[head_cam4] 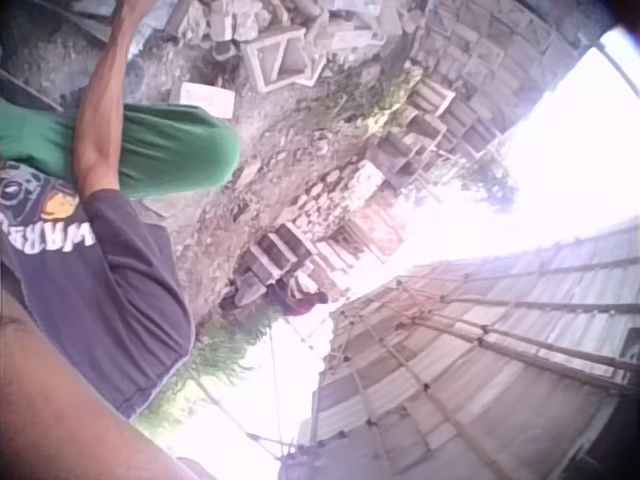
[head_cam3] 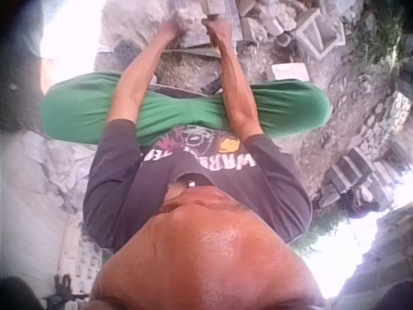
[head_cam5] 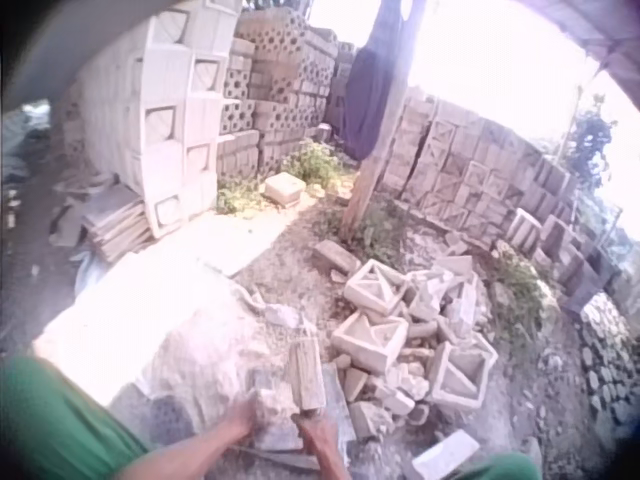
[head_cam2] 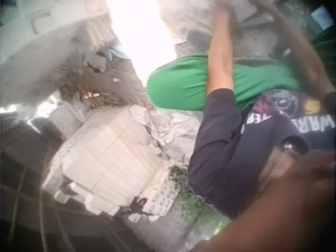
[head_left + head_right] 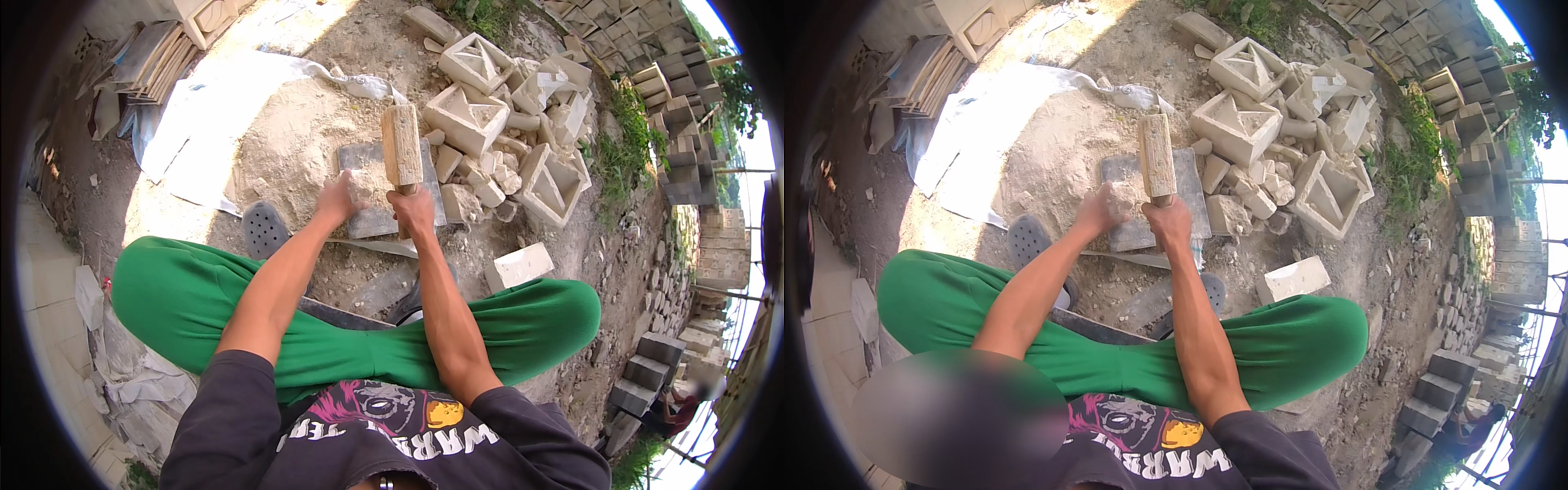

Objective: The person sits on the ground and uses a wooden mallet to repeatedly strike a small stone block placed on a flat surface. The person adjusts the stone's position and continues striking it to shape or break it.

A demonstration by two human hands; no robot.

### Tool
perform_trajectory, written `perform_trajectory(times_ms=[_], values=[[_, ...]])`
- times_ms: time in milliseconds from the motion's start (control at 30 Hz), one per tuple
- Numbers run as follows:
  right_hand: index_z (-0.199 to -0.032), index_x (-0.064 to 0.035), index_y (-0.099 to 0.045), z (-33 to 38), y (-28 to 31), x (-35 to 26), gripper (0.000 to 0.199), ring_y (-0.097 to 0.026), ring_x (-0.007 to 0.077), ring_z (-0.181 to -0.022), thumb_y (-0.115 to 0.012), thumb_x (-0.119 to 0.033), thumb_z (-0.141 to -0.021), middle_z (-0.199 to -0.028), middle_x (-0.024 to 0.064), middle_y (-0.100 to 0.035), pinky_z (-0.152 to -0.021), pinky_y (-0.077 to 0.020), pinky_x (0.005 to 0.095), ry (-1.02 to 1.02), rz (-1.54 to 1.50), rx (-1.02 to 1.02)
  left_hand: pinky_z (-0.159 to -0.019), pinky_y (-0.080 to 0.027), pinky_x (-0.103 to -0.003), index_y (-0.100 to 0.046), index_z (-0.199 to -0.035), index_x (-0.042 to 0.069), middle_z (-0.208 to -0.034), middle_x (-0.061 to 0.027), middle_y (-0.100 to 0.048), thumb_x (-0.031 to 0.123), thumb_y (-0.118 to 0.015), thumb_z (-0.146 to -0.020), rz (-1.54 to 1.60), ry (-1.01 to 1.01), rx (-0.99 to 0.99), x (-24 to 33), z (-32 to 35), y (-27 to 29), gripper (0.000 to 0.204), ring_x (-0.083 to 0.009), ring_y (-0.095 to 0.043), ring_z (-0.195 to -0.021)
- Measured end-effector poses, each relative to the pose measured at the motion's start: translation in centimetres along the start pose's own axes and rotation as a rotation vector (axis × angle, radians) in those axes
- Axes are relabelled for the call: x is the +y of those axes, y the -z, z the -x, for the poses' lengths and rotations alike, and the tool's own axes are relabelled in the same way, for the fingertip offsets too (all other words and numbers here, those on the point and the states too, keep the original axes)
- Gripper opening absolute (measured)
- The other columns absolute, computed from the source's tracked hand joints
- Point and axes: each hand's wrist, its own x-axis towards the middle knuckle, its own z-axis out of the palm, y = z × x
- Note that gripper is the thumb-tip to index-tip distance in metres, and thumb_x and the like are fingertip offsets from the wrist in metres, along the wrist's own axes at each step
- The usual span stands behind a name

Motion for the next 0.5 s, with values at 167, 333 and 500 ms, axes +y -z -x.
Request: perform_trajectory(times_ms=[167,333,500], values=[[-0.071,0.0046,-0.068,-0.6,-1.4,3.8,0.029,-0.071,0.0226,-0.059,-0.073,-0.024,-0.074,-0.061,0.0113,-0.067,-0.056,-0.0548,0.0374,-0.135,0.003,-0.154,-0.096,-0.052,-0.049,-0.033,-0.154,0.015,-0.131,-0.0289,-0.055,0.053,-0.086,-0.072,-0.018,-0.008,-0.007,0.2,-0.7,0.0,0.105,-0.0445,-0.059,-0.118],[-0.073,0.005,-0.069,-1.5,-1.1,4.4,0.033,-0.07,0.0221,-0.058,-0.074,-0.028,-0.072,-0.062,0.0127,-0.067,-0.057,-0.0551,0.0378,-0.067,0.183,-0.053,-0.095,-0.053,-0.048,-0.036,-0.152,0.009,-0.123,-0.0269,-0.062,0.051,-0.087,-0.071,-0.053,-0.07,0.029,-0.5,-1.1,-1.0,0.105,-0.0416,-0.064,-0.112],[-0.077,0.004,-0.069,0.2,0.0,-0.9,0.032,-0.069,0.02,-0.057,-0.074,-0.027,-0.073,-0.062,0.0121,-0.067,-0.055,-0.0544,0.036,0.051,-0.028,-0.035,-0.09,-0.056,-0.046,-0.039,-0.15,0.005,-0.11,-0.0257,-0.069,0.043,-0.088,-0.071,-0.067,-0.178,-0.003,-2.2,-2.6,-0.2,0.1,-0.0396,-0.068,-0.104]])
